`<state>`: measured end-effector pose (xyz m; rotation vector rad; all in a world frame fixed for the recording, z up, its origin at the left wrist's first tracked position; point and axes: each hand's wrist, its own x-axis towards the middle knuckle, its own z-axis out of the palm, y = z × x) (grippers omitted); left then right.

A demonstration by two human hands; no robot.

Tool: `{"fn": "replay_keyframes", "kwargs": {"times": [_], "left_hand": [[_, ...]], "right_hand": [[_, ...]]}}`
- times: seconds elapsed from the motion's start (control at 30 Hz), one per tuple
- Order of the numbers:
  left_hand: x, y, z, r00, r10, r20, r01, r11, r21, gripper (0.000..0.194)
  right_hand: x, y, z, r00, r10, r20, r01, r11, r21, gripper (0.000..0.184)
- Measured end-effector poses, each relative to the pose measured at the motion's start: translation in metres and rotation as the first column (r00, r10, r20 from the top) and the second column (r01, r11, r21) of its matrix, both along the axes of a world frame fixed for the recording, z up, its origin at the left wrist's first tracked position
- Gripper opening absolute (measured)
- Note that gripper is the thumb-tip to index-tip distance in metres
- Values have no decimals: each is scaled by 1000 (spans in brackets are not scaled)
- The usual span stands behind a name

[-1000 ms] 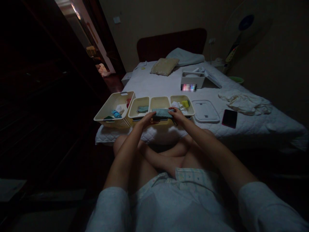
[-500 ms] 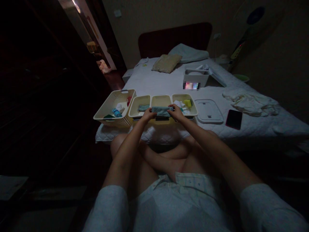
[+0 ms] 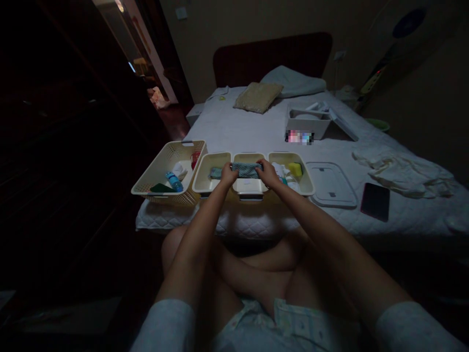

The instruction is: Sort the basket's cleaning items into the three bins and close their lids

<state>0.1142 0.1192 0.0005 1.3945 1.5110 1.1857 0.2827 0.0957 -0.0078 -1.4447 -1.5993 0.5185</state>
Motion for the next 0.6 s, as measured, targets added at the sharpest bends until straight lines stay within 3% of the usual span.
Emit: {"fn": "replay_keyframes", "kwargs": {"times": [0.23, 0.4, 0.47, 0.6], "left_hand": [[24, 34, -7, 999, 44, -28, -44, 999, -6, 34], [37, 45, -19, 992, -2, -124, 8, 999, 53, 30], [41, 44, -28, 980, 13, -196, 4, 996, 85, 29], [45, 42, -49, 924, 73, -375, -34, 993, 110, 32]], "right_hand": [[4, 37, -17, 972, -23, 235, 21, 1000, 11, 23], [-3, 48, -21, 918, -46, 393, 83, 994, -78, 22], [-7, 51, -20, 868, -57, 493, 127, 986, -111, 25], [-13, 56, -20, 687, -19, 726, 161, 979, -126, 29]]}}
